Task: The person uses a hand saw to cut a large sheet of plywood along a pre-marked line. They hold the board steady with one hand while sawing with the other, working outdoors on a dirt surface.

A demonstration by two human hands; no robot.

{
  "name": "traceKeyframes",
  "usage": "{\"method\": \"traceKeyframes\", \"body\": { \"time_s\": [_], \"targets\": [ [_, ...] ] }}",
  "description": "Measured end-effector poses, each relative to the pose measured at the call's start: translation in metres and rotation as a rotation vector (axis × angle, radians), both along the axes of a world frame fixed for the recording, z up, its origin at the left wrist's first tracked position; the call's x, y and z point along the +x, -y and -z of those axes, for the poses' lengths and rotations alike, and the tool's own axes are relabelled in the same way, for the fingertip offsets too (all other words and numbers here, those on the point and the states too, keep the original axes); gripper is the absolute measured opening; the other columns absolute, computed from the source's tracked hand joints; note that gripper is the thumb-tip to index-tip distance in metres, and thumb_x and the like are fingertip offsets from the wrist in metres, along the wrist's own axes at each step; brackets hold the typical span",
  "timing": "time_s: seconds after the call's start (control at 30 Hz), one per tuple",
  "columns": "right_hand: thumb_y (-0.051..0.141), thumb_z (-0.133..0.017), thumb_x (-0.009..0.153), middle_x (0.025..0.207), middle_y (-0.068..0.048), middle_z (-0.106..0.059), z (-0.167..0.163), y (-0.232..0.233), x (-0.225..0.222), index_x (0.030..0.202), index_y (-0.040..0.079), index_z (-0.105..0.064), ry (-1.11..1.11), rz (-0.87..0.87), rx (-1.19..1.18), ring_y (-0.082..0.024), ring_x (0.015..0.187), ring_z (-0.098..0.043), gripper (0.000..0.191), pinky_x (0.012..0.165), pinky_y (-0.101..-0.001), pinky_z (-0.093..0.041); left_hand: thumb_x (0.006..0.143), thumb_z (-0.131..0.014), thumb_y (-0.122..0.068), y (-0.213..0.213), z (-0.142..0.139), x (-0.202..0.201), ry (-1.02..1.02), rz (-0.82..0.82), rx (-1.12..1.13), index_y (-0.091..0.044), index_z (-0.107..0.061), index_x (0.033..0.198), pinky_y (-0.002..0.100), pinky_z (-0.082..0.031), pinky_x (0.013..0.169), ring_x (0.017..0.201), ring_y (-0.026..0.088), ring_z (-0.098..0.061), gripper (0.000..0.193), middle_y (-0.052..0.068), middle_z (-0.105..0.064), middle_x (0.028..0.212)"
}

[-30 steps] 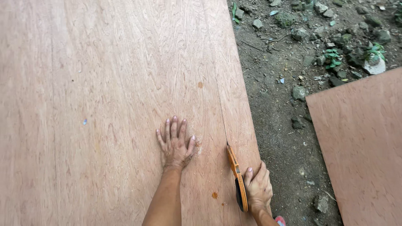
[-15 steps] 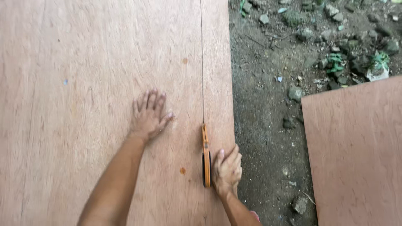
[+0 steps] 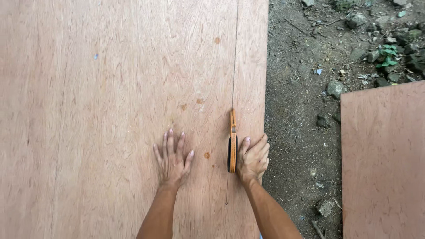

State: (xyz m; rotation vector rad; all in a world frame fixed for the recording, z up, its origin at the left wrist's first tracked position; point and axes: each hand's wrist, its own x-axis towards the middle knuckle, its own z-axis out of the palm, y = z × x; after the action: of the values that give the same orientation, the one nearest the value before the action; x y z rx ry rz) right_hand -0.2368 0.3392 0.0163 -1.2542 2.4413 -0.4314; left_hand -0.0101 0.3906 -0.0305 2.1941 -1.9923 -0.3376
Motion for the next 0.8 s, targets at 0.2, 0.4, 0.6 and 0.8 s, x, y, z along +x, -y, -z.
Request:
{"method": "traceKeyframes", "body": {
  "time_s": [0.2,0.4,0.6,0.8],
  "targets": [
    [0.052,-0.04,0.105,0.129,-0.019,-0.049,0.01,-0.004,-0.002,0.155,0.008,-0.028,0.041,-0.042,0.091,-0.036,0.116,-0.055,0.067,0.099,-0.053,-0.043,0.095,-0.043,-0.059,-0.046,0.006,0.016,-0.003,-0.203,-0.03,-0.025,-0.019,0.161,0.063,0.007,0.122,0.157,0.028,-0.002,0.079,0.01,-0.007,0.17],
    [0.052,-0.038,0.101,0.124,-0.018,-0.048,0.01,-0.004,-0.002,0.158,0.006,-0.021,0.058,-0.055,0.146,-0.033,0.107,-0.057,0.075,0.088,-0.0485,-0.05,0.093,-0.045,-0.061,-0.04,0.004,0.016,0.026,-0.236,0.066,-0.028,-0.021,0.161,0.059,0.008,0.123,0.156,0.026,-0.001,0.079,0.007,-0.007,0.17],
    [0.053,-0.047,0.104,0.122,-0.021,-0.048,0.016,-0.007,-0.001,0.153,0.002,-0.026,-0.097,-0.096,-0.009,-0.039,0.11,-0.056,0.074,0.09,-0.0536,-0.046,0.094,-0.048,-0.058,-0.047,0.005,0.016,0.005,-0.236,0.017,-0.027,-0.029,0.161,0.061,0.003,0.125,0.158,0.029,-0.007,0.076,0.009,-0.014,0.171],
    [0.056,-0.049,0.101,0.119,-0.019,-0.05,0.013,-0.008,0.002,0.153,0.004,-0.027,-0.069,-0.068,-0.031,-0.039,0.112,-0.057,0.077,0.09,-0.0526,-0.047,0.095,-0.05,-0.056,-0.049,0.008,0.015,-0.03,-0.232,-0.038,-0.024,-0.032,0.161,0.065,0.0,0.123,0.158,0.032,-0.011,0.075,0.013,-0.019,0.17]
  ]
}}
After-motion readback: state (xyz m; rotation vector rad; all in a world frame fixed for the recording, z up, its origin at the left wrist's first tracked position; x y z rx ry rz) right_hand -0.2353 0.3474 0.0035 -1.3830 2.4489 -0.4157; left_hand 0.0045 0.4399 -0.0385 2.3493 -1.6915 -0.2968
